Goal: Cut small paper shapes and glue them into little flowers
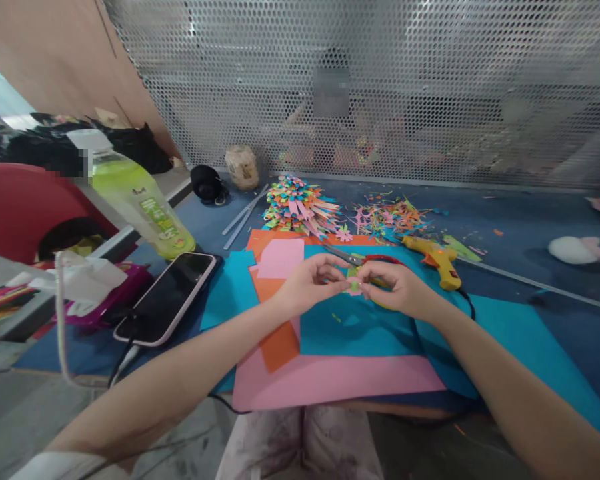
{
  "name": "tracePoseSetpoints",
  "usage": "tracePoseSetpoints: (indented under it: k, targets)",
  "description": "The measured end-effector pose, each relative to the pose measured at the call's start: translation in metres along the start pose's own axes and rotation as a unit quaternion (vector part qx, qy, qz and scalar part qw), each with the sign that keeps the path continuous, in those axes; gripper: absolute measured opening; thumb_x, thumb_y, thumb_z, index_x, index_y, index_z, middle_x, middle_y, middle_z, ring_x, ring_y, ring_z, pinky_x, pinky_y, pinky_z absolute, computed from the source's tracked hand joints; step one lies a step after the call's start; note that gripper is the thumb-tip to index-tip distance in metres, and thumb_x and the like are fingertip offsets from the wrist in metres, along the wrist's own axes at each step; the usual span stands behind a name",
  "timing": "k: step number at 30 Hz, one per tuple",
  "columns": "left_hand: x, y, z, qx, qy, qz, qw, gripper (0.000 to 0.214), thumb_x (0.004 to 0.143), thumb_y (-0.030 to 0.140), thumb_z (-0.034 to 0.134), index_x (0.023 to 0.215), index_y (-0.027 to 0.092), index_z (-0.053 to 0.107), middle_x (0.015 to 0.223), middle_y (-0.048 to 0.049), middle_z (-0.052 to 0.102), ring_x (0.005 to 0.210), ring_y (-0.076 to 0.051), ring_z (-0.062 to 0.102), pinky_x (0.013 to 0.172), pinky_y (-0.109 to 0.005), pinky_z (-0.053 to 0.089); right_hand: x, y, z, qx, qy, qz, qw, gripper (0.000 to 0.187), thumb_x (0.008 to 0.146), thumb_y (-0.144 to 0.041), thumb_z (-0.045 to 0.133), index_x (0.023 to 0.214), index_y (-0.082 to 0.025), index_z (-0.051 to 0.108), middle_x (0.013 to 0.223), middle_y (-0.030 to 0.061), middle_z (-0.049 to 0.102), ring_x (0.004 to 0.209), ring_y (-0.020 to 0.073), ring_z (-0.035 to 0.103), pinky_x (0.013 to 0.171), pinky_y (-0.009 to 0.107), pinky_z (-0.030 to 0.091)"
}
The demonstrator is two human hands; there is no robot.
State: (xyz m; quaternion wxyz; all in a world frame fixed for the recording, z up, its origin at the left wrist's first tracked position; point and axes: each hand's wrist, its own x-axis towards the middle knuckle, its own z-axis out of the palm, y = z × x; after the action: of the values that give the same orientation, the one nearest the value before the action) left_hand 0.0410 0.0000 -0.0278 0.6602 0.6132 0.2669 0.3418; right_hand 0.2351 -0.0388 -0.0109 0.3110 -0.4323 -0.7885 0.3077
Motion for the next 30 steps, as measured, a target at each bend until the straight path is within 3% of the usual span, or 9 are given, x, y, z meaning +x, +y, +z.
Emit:
tracePoseSetpoints:
  k: [8, 13, 30]
  targets:
    - [0.0001, 0.0006, -0.0016, 0.01, 0.011, 0.01, 1.0, 0.04, 0.064, 0.032, 0.074, 0.094, 0.013, 0.055, 0.07, -0.0012, 0.064, 0.064, -0.01, 0.06, 0.059, -0.02, 0.044, 0.0006, -0.0055, 0.0012, 0.02, 0.002, 0.031, 0.999, 0.013, 0.085, -0.03, 0.051, 0.08, -0.018, 0.055, 0.072, -0.0005, 0.054, 0.062, 0.0106, 0.052, 0.058, 0.022, 0.043]
    - [0.0007, -0.0024, -0.0017, 0.012, 0.006, 0.012, 1.0, 0.038, 0.066, 0.031, 0.073, 0.093, 0.013, 0.055, 0.07, -0.0009, 0.064, 0.062, -0.008, 0.059, 0.058, -0.019, 0.044, 0.0017, -0.0065, 0.0025, -0.001, 0.007, 0.038, 0.999, 0.021, 0.086, -0.034, 0.05, 0.072, -0.018, 0.054, 0.066, -0.0006, 0.054, 0.06, 0.0106, 0.052, 0.058, 0.023, 0.042]
    - [0.0013, -0.0053, -0.0034, 0.01, 0.001, 0.011, 1.0, 0.034, 0.068, 0.031, 0.072, 0.091, 0.013, 0.055, 0.071, -0.002, 0.065, 0.063, -0.009, 0.061, 0.058, -0.02, 0.044, 0.0023, -0.0015, 0.0019, -0.033, -0.001, 0.037, 0.999, 0.016, 0.084, -0.032, 0.052, 0.077, -0.018, 0.057, 0.071, 0.0009, 0.057, 0.064, 0.0123, 0.054, 0.06, 0.024, 0.043]
